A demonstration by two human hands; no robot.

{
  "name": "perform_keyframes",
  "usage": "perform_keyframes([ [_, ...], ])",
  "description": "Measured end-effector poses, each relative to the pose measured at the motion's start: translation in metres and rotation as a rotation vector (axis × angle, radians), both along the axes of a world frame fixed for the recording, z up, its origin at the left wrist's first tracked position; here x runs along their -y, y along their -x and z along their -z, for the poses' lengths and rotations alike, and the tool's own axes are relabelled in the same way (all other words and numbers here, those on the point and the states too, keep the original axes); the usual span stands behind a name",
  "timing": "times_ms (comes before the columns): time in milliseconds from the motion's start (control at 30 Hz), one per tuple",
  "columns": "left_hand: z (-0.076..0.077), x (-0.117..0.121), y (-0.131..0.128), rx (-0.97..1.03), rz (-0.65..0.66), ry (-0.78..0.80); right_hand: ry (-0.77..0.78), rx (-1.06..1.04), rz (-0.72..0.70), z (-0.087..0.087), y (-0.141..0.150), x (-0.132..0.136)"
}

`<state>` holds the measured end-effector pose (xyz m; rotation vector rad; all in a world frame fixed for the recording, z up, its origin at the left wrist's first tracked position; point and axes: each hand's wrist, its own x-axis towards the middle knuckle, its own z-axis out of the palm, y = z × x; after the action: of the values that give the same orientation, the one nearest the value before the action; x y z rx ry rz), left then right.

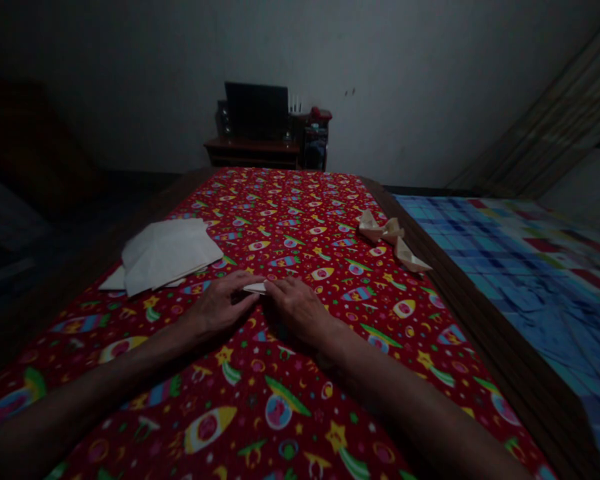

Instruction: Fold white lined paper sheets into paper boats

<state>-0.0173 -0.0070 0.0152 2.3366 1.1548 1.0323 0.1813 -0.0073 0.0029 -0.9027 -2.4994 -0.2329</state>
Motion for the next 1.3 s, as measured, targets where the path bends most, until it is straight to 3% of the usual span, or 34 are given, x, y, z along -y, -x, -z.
perform_keyframes([
  [233,-0.001,0.006,-0.013,0.029,-0.048,-0.005,-0.049,0.126,0.193,-0.009,0.012,0.007],
  [533,0.005,0.004,-0.031,0.064,-0.28,0.014,-0.14,-0.129,0.073,-0.008,0.01,0.004],
  [733,0.009,0.003,-0.027,0.07,-0.135,0.099,-0.074,-0.169,0.149,-0.006,0.015,0.005],
  [900,0.018,0.004,-0.021,0.009,-0.029,-0.024,0.026,-0.101,0.218,-0.011,0.012,0.004],
  [1000,0.02,0.004,-0.018,-0.074,-0.045,-0.075,0.089,-0.065,0.238,-0.007,0.009,0.001],
  [1200,0.013,0.001,-0.012,-0.184,-0.204,-0.023,0.171,-0.022,0.309,-0.004,0.006,0.001],
  [1300,0.009,0.002,-0.008,-0.214,-0.149,-0.033,0.145,0.072,0.319,-0.008,0.006,0.005],
])
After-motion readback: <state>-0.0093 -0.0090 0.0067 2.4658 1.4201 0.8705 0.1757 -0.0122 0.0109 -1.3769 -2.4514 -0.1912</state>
